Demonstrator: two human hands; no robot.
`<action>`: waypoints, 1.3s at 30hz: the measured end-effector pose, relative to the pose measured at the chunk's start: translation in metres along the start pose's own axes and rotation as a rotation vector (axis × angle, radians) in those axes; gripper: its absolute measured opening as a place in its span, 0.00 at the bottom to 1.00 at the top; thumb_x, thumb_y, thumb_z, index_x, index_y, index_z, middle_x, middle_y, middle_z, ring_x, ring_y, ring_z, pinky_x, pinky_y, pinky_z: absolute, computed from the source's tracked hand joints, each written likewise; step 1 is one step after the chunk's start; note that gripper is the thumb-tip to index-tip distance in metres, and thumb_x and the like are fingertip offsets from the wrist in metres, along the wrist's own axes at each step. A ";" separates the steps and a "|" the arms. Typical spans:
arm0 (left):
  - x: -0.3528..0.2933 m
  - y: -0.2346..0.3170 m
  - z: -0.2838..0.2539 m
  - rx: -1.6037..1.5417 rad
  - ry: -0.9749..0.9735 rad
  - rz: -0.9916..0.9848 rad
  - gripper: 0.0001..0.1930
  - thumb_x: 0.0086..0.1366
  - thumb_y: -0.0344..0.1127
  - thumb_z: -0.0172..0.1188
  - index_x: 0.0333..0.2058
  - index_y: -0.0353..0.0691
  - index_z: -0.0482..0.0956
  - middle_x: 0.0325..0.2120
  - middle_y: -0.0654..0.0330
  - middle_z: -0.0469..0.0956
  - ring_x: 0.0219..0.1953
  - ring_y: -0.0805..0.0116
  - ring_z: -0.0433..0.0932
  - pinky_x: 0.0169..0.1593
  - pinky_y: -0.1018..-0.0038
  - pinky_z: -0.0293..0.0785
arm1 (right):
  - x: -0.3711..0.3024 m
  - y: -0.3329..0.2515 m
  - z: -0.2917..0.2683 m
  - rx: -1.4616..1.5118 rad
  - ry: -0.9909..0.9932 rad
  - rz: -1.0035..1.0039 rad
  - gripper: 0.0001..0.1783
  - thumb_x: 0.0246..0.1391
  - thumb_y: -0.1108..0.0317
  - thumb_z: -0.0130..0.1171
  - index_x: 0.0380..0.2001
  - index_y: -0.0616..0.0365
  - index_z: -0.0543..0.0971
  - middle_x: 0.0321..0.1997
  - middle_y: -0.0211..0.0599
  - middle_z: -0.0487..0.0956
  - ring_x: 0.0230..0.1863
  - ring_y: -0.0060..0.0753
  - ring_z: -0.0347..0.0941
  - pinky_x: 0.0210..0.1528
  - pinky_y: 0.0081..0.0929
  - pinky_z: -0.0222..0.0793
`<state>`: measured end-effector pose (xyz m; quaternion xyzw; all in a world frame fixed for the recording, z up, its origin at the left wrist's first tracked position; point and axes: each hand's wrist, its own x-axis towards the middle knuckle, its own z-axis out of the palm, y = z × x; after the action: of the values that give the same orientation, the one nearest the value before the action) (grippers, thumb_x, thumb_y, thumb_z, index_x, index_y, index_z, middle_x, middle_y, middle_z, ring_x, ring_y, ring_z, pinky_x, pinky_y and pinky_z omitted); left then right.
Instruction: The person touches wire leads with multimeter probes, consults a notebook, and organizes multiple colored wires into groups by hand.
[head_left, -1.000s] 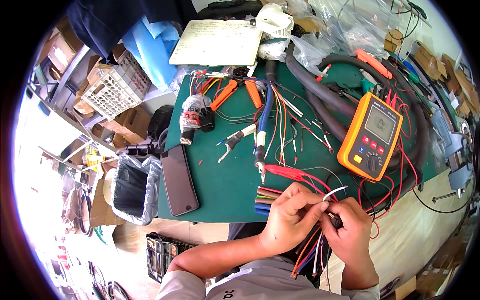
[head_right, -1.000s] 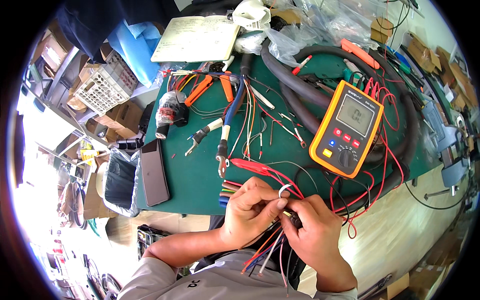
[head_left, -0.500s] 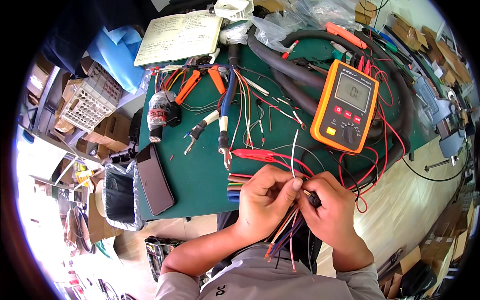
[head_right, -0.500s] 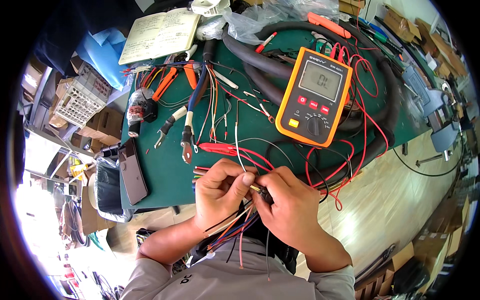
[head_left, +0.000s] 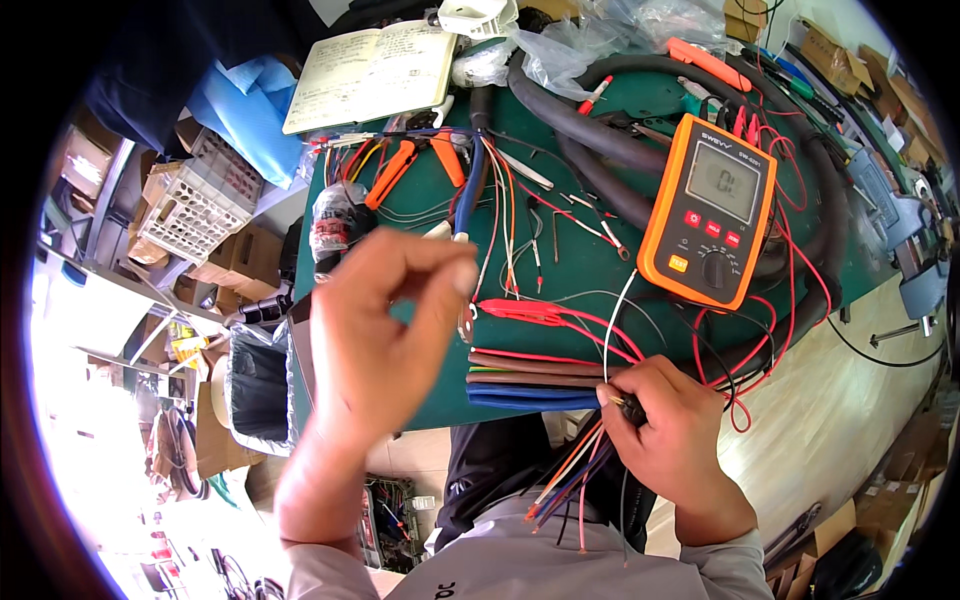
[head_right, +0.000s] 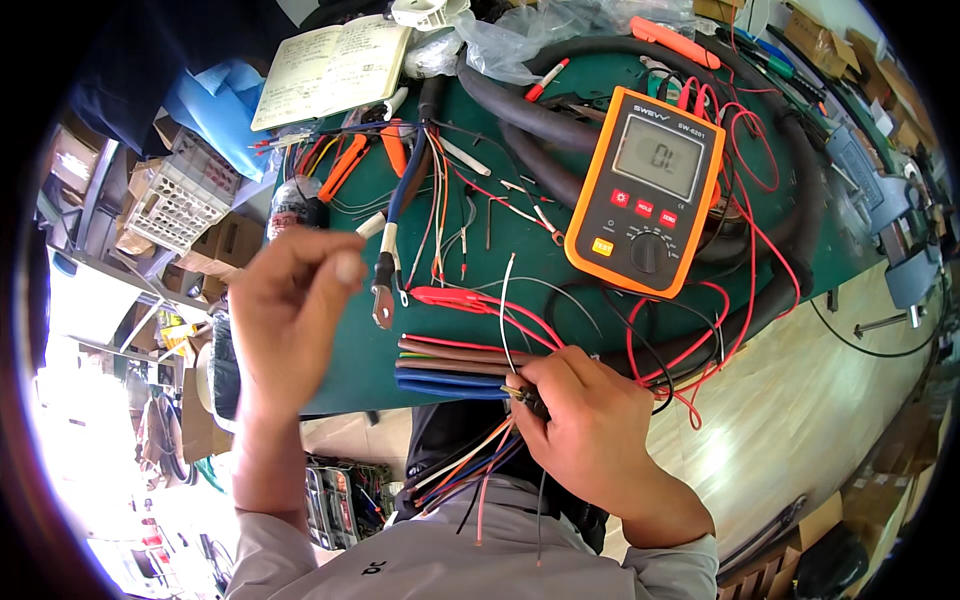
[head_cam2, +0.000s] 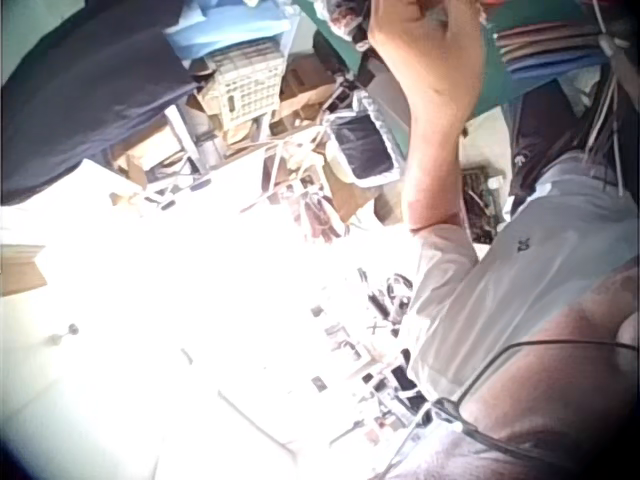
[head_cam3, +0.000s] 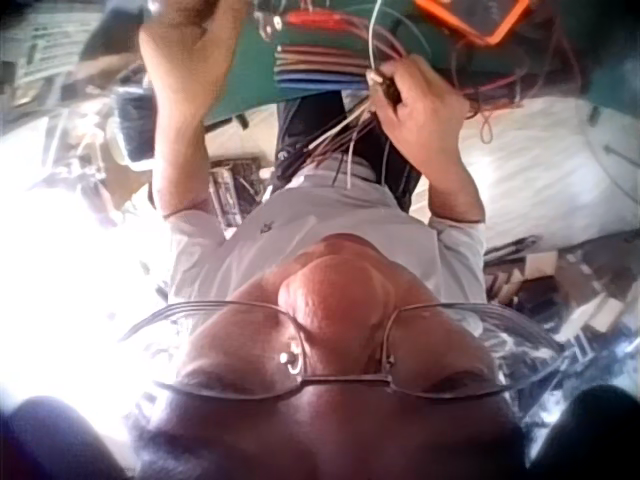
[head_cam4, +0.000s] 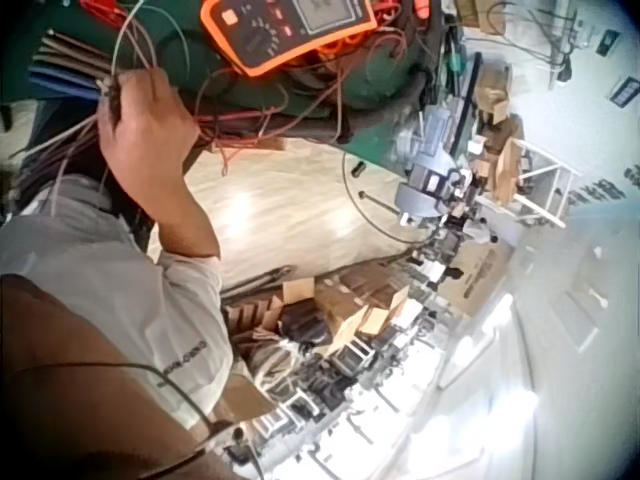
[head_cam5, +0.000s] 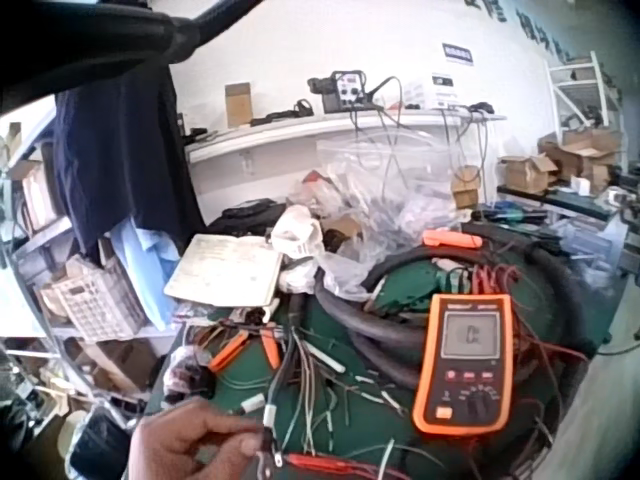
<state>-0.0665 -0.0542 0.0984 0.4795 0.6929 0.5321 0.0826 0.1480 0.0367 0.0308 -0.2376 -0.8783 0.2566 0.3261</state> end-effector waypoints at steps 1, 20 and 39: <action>0.014 0.001 -0.006 0.131 -0.048 0.023 0.08 0.66 0.29 0.59 0.38 0.29 0.77 0.26 0.63 0.78 0.28 0.79 0.75 0.34 0.80 0.72 | 0.000 0.000 0.000 -0.005 -0.002 0.004 0.13 0.37 0.73 0.71 0.28 0.54 0.77 0.26 0.28 0.77 0.19 0.31 0.72 0.19 0.25 0.64; 0.096 -0.037 0.020 0.807 -0.610 0.208 0.04 0.56 0.28 0.62 0.31 0.36 0.81 0.31 0.54 0.76 0.41 0.56 0.74 0.48 0.65 0.68 | 0.004 0.014 0.004 -0.084 -0.021 -0.161 0.15 0.37 0.66 0.66 0.18 0.51 0.67 0.18 0.27 0.62 0.14 0.23 0.61 0.12 0.24 0.53; 0.115 -0.043 0.050 1.210 -0.502 0.275 0.24 0.50 0.26 0.66 0.48 0.41 0.74 0.44 0.52 0.70 0.50 0.51 0.69 0.54 0.60 0.68 | 0.007 0.024 0.015 -0.101 0.028 -0.261 0.11 0.26 0.66 0.55 0.13 0.49 0.62 0.16 0.25 0.57 0.15 0.22 0.56 0.12 0.21 0.49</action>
<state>-0.1208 0.0663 0.0884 0.6343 0.7617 -0.0723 -0.1107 0.1392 0.0543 0.0093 -0.1412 -0.9089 0.1642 0.3564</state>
